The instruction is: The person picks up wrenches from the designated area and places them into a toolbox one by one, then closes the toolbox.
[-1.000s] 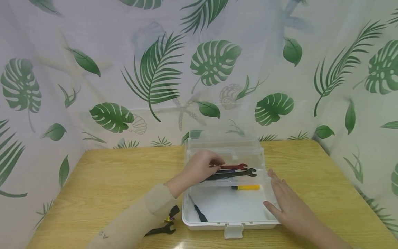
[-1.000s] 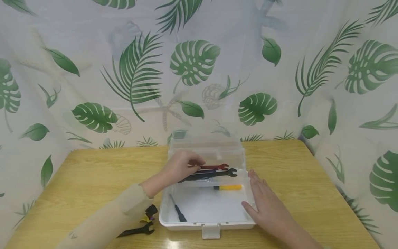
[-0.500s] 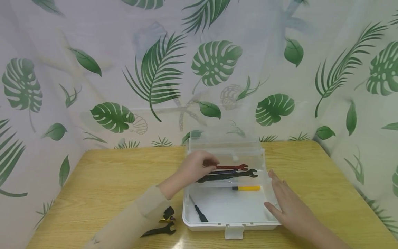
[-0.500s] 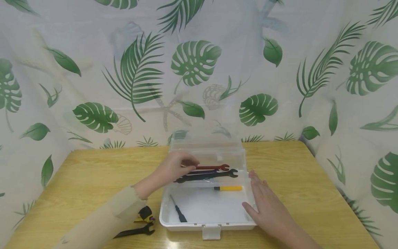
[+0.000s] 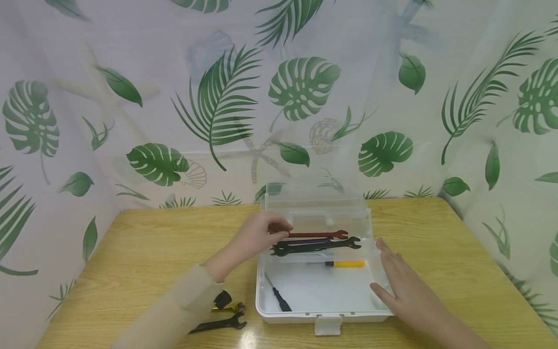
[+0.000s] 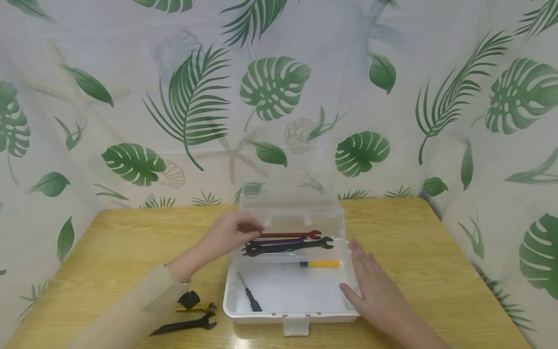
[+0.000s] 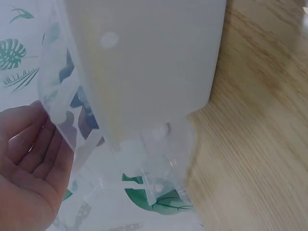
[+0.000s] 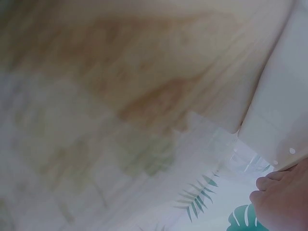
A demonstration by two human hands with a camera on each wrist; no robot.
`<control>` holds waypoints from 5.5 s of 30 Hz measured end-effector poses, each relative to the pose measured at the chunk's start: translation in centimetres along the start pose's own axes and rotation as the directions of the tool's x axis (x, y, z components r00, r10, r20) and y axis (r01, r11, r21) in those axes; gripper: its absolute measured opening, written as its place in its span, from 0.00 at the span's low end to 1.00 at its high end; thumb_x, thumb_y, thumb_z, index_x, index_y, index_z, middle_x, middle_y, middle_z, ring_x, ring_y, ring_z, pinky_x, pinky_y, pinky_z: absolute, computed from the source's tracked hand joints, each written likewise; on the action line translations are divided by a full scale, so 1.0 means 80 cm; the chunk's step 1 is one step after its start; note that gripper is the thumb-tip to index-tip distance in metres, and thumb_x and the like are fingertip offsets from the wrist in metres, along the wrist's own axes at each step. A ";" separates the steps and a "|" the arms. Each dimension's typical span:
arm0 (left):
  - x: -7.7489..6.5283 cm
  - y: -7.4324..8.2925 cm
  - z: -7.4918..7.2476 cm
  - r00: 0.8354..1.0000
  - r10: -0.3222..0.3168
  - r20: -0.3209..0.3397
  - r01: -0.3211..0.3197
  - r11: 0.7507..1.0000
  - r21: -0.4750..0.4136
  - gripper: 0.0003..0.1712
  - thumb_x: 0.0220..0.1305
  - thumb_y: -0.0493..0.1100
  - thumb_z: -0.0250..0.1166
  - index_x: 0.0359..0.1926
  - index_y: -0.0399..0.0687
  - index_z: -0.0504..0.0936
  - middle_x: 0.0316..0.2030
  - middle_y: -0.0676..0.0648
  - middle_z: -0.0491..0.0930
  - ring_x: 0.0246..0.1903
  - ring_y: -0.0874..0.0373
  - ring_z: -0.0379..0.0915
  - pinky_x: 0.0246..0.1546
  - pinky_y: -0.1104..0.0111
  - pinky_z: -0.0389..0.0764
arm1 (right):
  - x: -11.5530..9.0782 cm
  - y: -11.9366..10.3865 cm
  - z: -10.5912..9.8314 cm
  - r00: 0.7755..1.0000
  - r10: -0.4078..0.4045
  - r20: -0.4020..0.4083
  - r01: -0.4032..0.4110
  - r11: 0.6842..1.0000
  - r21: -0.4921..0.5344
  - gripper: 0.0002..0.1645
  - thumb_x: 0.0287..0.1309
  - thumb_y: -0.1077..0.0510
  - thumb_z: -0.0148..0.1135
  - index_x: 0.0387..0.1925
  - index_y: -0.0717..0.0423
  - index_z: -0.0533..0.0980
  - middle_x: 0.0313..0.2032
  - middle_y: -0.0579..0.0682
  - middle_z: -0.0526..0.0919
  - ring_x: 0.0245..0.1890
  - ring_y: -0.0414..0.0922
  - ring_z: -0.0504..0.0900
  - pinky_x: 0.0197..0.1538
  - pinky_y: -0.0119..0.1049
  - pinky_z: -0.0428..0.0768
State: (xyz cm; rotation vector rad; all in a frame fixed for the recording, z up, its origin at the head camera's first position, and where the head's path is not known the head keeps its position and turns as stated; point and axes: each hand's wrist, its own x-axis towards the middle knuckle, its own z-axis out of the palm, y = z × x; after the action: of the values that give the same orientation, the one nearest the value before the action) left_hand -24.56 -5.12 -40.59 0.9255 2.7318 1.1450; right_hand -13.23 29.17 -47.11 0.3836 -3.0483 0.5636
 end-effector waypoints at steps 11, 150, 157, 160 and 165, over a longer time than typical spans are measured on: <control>-0.022 -0.016 -0.019 0.999 -0.034 -0.019 0.033 0.998 -0.059 0.08 0.71 0.34 0.69 0.49 0.40 0.90 0.45 0.43 0.91 0.45 0.52 0.89 0.49 0.67 0.89 | 0.000 0.001 0.000 1.000 -0.012 -0.010 0.012 1.000 -0.005 0.57 0.74 0.42 0.62 0.85 0.62 0.42 0.85 0.64 0.49 0.80 0.70 0.58 0.76 0.71 0.62; -0.204 -0.128 -0.038 0.965 -0.184 0.186 0.189 0.982 -0.009 0.06 0.59 0.35 0.79 0.35 0.47 0.89 0.31 0.56 0.85 0.30 0.74 0.72 0.32 0.75 0.81 | -0.002 -0.003 -0.002 0.999 0.020 0.034 -0.021 0.999 0.035 0.57 0.76 0.42 0.60 0.86 0.59 0.38 0.86 0.61 0.43 0.81 0.71 0.54 0.77 0.72 0.59; -0.203 -0.129 -0.038 0.965 -0.204 0.166 0.207 0.978 -0.002 0.05 0.59 0.34 0.78 0.34 0.46 0.89 0.31 0.56 0.87 0.30 0.74 0.75 0.33 0.76 0.81 | -0.002 -0.003 -0.003 0.999 0.018 0.032 -0.019 0.999 0.043 0.56 0.76 0.42 0.60 0.86 0.59 0.38 0.86 0.60 0.43 0.81 0.71 0.54 0.77 0.72 0.59; -0.203 -0.129 -0.038 0.965 -0.207 0.161 0.210 0.978 0.001 0.04 0.60 0.34 0.77 0.35 0.46 0.90 0.31 0.56 0.88 0.31 0.74 0.76 0.33 0.76 0.82 | -0.003 -0.003 -0.004 1.000 0.014 0.028 -0.015 0.999 0.041 0.56 0.76 0.42 0.59 0.86 0.60 0.39 0.86 0.61 0.44 0.81 0.71 0.54 0.77 0.72 0.59; -0.202 -0.129 -0.040 0.965 -0.215 0.147 0.216 0.976 0.006 0.04 0.62 0.33 0.75 0.36 0.46 0.90 0.33 0.54 0.89 0.32 0.73 0.79 0.35 0.76 0.84 | -0.003 -0.002 -0.004 1.000 0.002 0.021 -0.003 0.999 0.050 0.56 0.77 0.42 0.59 0.86 0.59 0.39 0.86 0.60 0.43 0.81 0.71 0.54 0.78 0.72 0.58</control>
State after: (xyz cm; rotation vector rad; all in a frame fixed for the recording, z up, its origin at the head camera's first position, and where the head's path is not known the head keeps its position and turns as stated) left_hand -17.36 -21.53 -48.12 0.6609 2.6270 1.0078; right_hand -12.99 29.16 -46.78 0.3897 -3.0603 0.6416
